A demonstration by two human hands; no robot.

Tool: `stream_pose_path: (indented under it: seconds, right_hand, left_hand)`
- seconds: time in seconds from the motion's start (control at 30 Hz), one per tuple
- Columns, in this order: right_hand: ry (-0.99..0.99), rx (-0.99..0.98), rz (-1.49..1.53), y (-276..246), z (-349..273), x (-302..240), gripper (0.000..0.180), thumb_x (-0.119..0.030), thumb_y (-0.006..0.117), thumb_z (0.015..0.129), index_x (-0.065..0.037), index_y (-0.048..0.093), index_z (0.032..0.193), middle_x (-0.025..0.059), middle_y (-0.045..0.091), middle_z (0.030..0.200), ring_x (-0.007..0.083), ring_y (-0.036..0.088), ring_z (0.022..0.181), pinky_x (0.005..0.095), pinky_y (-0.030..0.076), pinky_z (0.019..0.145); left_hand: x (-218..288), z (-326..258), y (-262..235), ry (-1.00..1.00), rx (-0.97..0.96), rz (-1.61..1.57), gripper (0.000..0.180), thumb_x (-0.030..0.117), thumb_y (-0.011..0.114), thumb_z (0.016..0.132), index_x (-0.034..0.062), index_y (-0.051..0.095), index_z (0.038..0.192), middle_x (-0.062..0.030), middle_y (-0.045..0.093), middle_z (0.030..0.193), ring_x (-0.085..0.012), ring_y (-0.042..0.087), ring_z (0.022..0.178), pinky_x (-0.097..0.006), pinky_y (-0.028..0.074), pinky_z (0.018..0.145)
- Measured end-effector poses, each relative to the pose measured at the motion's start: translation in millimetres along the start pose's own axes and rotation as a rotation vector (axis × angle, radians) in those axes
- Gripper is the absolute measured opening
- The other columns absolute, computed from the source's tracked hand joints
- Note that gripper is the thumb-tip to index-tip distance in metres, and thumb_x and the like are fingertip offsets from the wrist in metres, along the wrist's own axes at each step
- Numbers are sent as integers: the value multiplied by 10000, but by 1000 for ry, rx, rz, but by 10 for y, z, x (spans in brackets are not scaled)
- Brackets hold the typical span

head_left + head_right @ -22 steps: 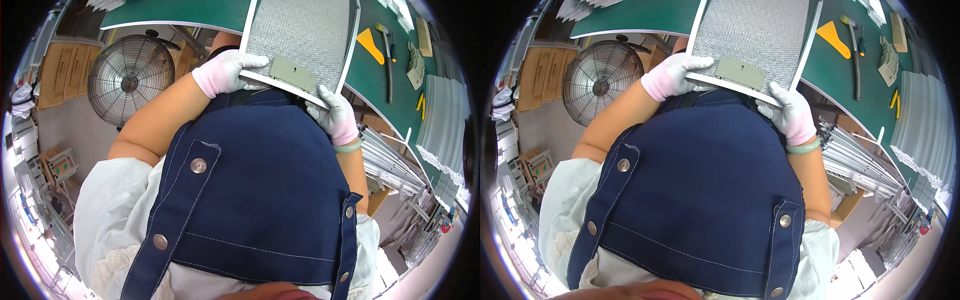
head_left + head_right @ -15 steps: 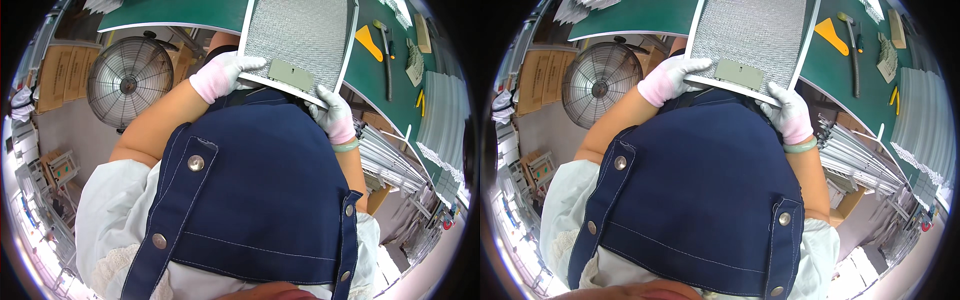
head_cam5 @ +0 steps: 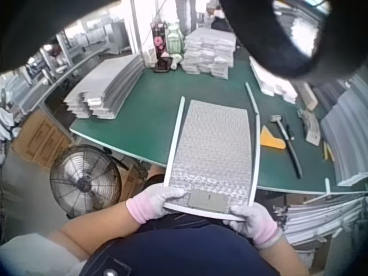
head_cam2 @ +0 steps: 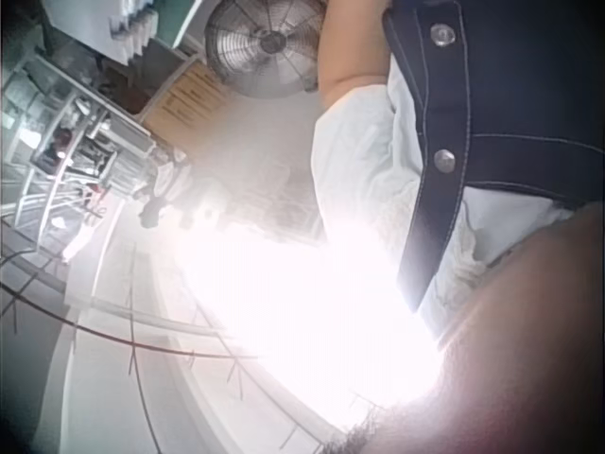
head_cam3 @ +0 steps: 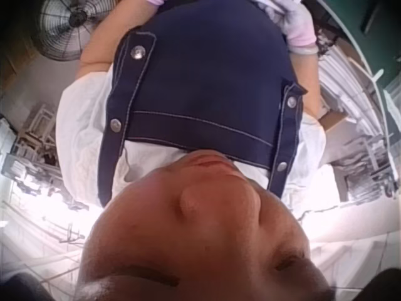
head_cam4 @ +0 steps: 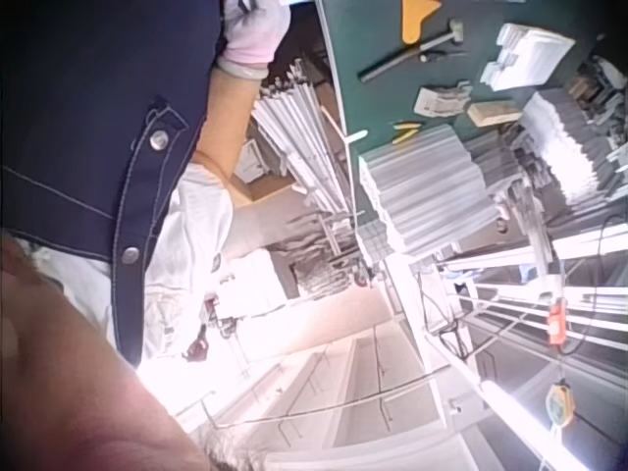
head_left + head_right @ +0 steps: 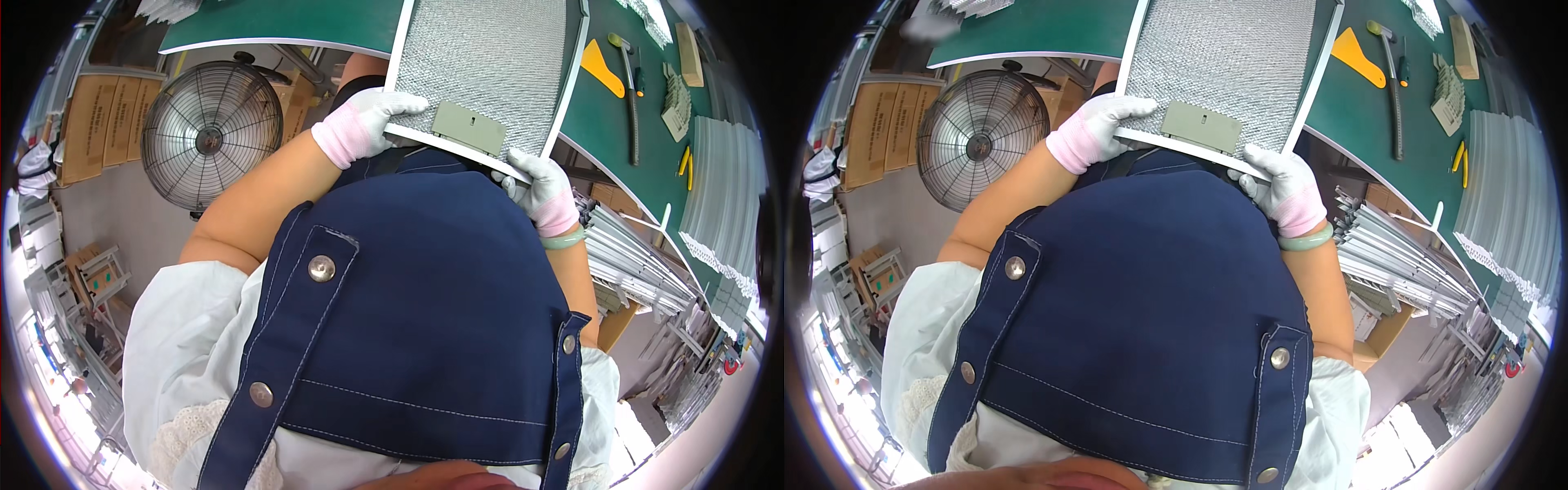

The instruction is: The person assembles air filters by placing a mesh sheet onto a workbench, inserting a plastic frame, and securing it with a stapler. They use a hammer to adjust the frame and a utility knife to trim excess material. The process is repeated for multiple units, with finished filters stacked on the table.

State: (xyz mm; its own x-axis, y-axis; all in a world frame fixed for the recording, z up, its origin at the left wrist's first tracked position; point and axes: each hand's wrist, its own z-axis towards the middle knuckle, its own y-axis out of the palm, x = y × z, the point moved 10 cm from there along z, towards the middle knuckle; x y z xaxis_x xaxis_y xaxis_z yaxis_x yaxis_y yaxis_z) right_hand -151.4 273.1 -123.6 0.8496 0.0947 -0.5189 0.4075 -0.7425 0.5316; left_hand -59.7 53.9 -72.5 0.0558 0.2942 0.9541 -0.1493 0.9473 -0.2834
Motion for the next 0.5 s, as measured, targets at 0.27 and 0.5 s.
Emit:
stream_pose_path:
  seconds: [0.27,0.5]
  right_hand:
    - [29,-92,81,144,-25,71,265,-98,618,933,85,629,1124,183,700,939,234,706,790,251,585,624]
    - [35,-2,-79,-11,-27,51,241,-116,653,891,84,668,1024,146,701,857,180,676,706,224,536,578]
  left_hand:
    - [-43,-27,87,15,-163,-268,467,-116,760,747,22,651,1180,-111,705,1146,-206,683,1057,-316,559,918]
    - [-334,-154,322,-716,-132,-844,301,144,648,931,-20,628,1182,-117,689,1113,-195,682,985,-321,562,885]
